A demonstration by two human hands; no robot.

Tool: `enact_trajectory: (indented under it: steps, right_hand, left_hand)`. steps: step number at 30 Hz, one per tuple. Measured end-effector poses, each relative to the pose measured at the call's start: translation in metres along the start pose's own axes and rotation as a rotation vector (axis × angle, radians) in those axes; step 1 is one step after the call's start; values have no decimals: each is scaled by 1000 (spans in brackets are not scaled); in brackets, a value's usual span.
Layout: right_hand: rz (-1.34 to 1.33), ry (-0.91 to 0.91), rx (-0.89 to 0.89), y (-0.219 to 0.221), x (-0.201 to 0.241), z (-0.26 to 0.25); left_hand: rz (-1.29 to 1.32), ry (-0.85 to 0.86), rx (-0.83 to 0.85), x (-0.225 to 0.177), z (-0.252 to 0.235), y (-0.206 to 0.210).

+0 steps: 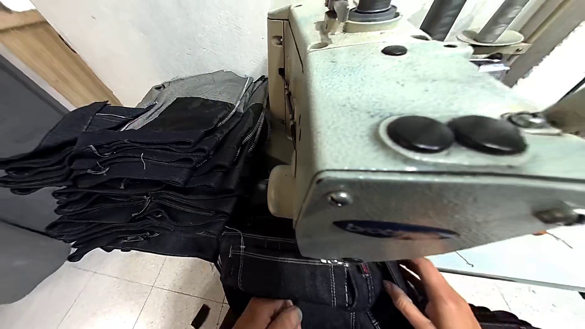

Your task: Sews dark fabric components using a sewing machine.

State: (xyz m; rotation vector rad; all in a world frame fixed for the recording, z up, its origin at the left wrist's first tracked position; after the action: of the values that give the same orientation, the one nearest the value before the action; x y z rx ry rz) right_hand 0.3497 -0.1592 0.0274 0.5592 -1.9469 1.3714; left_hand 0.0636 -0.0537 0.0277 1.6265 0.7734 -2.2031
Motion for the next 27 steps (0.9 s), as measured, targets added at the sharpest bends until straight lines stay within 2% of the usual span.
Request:
enact_trajectory:
  steps: [2,4,7,9,10,11,13,15,17,19,20,22,24,25,27]
  right_hand:
    - [37,4,-56,6,-1,-2]
    - [-34,67,-169,16,-10,-7]
    - [-512,313,-264,26,-40,-30]
    - [-713,305,-170,5,-72,-48]
    - [-738,201,-67,-13,-99,-53]
    - [-715,73,54,-31,-124,-54]
    - [-679,-115,340,-48,-148,-55]
    - [-600,-113,596,-36,-140,-54]
    - [-472,-117,693,-19,-123,-50]
    - [-250,-195,507,-16,-105,-41]
    - [-85,-242,370,-19,-93,-36]
    - [209,-352,141,-25,-54,-27]
    - [277,-475,40,-26,-7,-9]
    - [256,-549,55,-21,13,3]
    - [239,-704,206,0,40,26]
  left_hand:
    - [22,-45,-117,-7,-7,13]
    - [61,-102,-221,-14,-15,23]
    - [117,-244,-415,-28,-31,30]
    - [147,-260,-567,-31,-36,24]
    - [188,-234,-586,-31,-31,17]
    - [198,-193,-541,-28,-20,8]
    - [90,-72,-314,-11,5,-9]
    - [79,-23,-97,16,23,-23]
    - [-30,-149,46,35,40,-40]
    - [-327,-210,209,19,55,-60]
    - [-447,-162,254,4,58,-70]
    - [-572,20,107,-23,46,-81]
    - [-600,152,-116,-41,6,-79]
    - [-580,151,-138,-44,-18,-75]
    - [-466,105,-32,-44,-58,-64]
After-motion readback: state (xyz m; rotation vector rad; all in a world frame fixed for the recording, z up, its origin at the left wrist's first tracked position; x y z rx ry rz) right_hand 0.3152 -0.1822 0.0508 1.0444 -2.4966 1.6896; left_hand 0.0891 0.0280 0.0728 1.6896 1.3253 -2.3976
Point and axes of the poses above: each hand's wrist, its own z-axis away from the middle knuckle, its own y-axis out of the palm, x = y × z, the point moved 2 cm from there along -z, towards the middle knuckle, and after that the axes turned 3 degrees about -y, right-handed, at the moved point
